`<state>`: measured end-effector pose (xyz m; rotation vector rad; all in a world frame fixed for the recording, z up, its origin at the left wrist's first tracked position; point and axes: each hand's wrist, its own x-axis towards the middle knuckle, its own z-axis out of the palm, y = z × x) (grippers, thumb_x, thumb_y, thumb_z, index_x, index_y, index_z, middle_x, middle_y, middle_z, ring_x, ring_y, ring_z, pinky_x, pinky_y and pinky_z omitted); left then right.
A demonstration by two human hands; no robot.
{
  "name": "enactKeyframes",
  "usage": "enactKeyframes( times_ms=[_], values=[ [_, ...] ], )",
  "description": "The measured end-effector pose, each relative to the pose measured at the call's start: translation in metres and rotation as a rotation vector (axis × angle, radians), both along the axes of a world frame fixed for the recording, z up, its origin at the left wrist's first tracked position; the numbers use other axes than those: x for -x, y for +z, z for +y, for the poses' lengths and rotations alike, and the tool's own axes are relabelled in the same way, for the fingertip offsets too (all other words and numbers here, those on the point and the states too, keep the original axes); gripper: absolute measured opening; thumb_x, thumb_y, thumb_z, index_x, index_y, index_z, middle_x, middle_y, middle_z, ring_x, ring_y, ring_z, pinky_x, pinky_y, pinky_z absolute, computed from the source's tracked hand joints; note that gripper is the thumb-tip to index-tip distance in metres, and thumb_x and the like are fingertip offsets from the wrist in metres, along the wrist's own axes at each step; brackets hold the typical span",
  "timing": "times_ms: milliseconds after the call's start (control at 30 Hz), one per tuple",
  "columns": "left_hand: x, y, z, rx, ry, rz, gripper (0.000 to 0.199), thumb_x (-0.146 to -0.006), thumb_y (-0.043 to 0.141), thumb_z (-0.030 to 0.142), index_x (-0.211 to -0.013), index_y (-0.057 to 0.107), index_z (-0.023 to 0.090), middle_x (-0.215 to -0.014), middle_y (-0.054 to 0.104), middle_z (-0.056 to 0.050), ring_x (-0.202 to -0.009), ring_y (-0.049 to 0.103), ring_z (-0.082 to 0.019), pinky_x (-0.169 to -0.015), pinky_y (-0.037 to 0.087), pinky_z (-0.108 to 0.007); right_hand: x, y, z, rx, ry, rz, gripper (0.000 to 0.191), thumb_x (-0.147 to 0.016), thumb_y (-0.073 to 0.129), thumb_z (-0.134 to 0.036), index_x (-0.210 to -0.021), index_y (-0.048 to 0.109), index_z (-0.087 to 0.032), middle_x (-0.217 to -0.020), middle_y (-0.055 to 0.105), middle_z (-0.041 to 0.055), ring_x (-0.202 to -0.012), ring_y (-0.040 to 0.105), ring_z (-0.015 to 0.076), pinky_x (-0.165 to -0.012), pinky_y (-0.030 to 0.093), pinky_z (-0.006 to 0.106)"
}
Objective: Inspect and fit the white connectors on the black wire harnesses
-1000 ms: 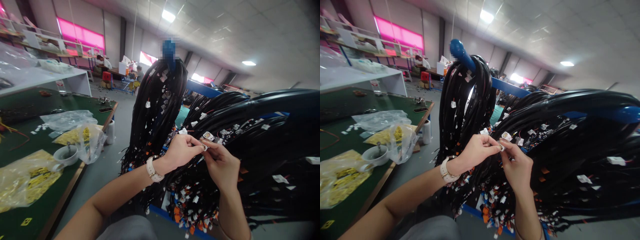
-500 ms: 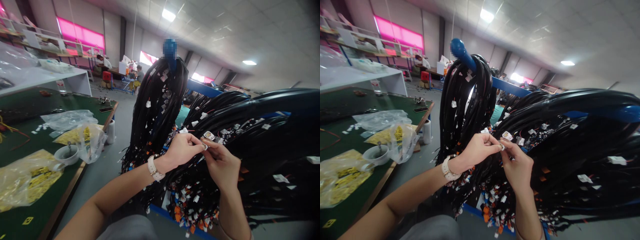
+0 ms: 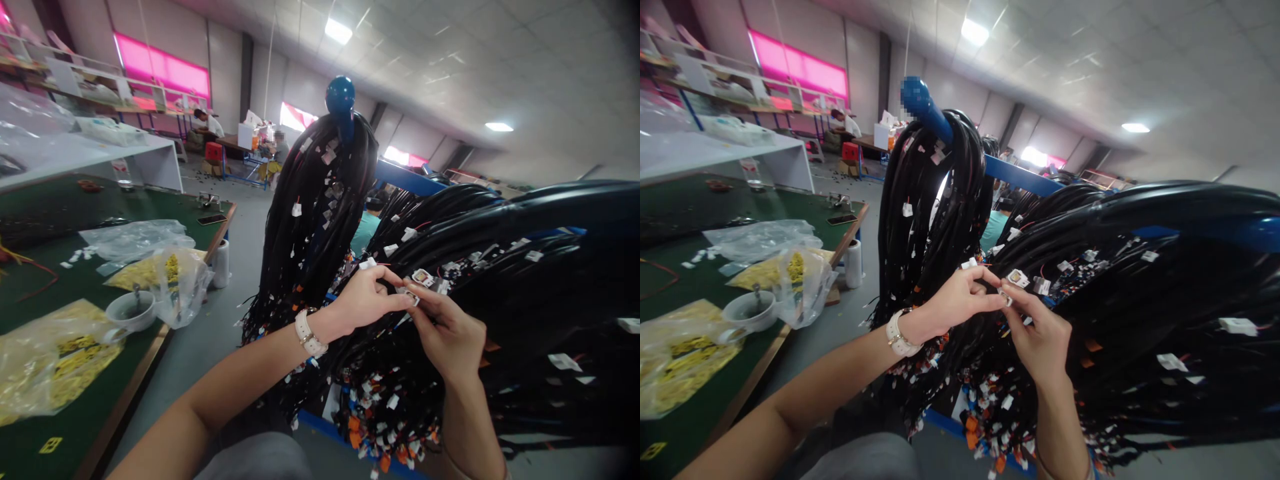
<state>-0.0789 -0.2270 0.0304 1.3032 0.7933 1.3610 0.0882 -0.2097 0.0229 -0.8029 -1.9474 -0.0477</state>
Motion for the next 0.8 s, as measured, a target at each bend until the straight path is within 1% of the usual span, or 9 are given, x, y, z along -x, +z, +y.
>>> enactKeyframes(
  times_ms=[100,200,333,467,567,633,667,733,800],
  values=[
    [-0.002,0.001,0.003,0.004,-0.008,-0.032,0.03,-0.067,0.077,0.033,-0.08,0.056,0.016,-0.048,0.038,0.011,-0.045,0.028,-0.004,-0.045,0.019,-0.023,-0.001,-0.003,0.003,-0.027,-0.015,0.002,0.03,-0.08,0.07,-0.017,-0.108,0.068,-0.028,-0.104,0.074,0.0003,-0.08,0.072,0.0182,-0.067,0.058,0.026],
    [-0.004,0.002,0.005,0.036,-0.024,-0.04,0.028,-0.066,0.077,0.028,-0.078,0.055,0.016,-0.048,0.039,0.011,-0.045,0.028,-0.004,-0.046,0.02,-0.022,-0.003,-0.006,0.007,-0.035,-0.019,0.007,0.03,-0.079,0.071,-0.017,-0.107,0.069,-0.027,-0.102,0.074,0.0001,-0.077,0.072,0.0172,-0.066,0.057,0.026],
    [-0.005,0.003,0.008,0.042,-0.016,-0.045,0.027,-0.066,0.077,0.026,-0.075,0.054,0.016,-0.048,0.038,0.011,-0.045,0.029,-0.004,-0.046,0.02,-0.021,-0.004,-0.007,0.009,-0.02,-0.001,0.003,0.03,-0.079,0.07,-0.016,-0.108,0.068,-0.027,-0.105,0.074,0.0007,-0.081,0.072,0.0178,-0.069,0.057,0.026],
    [-0.003,-0.001,0.01,0.05,-0.015,-0.039,0.03,-0.065,0.078,0.031,-0.08,0.058,0.015,-0.048,0.037,0.011,-0.045,0.027,-0.004,-0.045,0.018,-0.021,-0.004,-0.004,0.008,-0.001,0.015,-0.016,0.031,-0.08,0.069,-0.015,-0.109,0.068,-0.028,-0.106,0.074,0.0001,-0.08,0.072,0.0159,-0.067,0.056,0.023],
    [0.0,-0.006,0.011,0.049,-0.049,-0.024,0.034,-0.066,0.078,0.035,-0.088,0.063,0.013,-0.052,0.042,0.009,-0.046,0.028,-0.004,-0.044,0.017,-0.022,-0.004,-0.004,0.006,0.055,0.018,0.033,0.031,-0.079,0.07,-0.016,-0.107,0.069,-0.028,-0.105,0.074,0.0003,-0.078,0.071,0.0144,-0.069,0.056,0.023],
    [0.001,-0.012,0.011,0.03,-0.067,-0.031,0.033,-0.071,0.074,0.036,-0.092,0.065,0.013,-0.057,0.048,0.006,-0.048,0.032,-0.004,-0.045,0.02,-0.022,-0.004,-0.005,0.005,0.138,0.049,0.134,0.029,-0.077,0.072,-0.016,-0.104,0.07,-0.027,-0.104,0.074,0.0014,-0.077,0.071,0.0147,-0.067,0.056,0.024],
    [0.002,-0.016,0.011,0.021,-0.054,-0.037,0.029,-0.073,0.072,0.035,-0.091,0.066,0.012,-0.059,0.05,0.005,-0.049,0.034,-0.005,-0.046,0.022,-0.022,-0.004,-0.006,0.005,0.194,0.08,0.211,0.027,-0.076,0.073,-0.017,-0.101,0.071,-0.026,-0.102,0.074,0.002,-0.076,0.071,0.0149,-0.065,0.056,0.024],
    [0.003,-0.026,0.009,0.01,0.03,-0.026,0.024,-0.076,0.068,0.034,-0.085,0.065,0.012,-0.058,0.049,0.005,-0.05,0.035,-0.006,-0.048,0.025,-0.022,-0.006,-0.006,0.006,0.29,0.166,0.42,0.025,-0.073,0.075,-0.017,-0.096,0.071,-0.025,-0.098,0.075,0.0025,-0.07,0.07,0.0141,-0.061,0.056,0.024],
    [0.004,-0.037,0.008,-0.002,0.161,0.044,0.024,-0.075,0.069,0.035,-0.083,0.062,0.014,-0.052,0.042,0.008,-0.048,0.033,-0.006,-0.048,0.025,-0.022,-0.008,-0.005,0.008,0.334,0.261,0.646,0.024,-0.071,0.077,-0.017,-0.093,0.07,-0.023,-0.093,0.075,0.0025,-0.062,0.066,0.0115,-0.057,0.054,0.023]
  ],
)
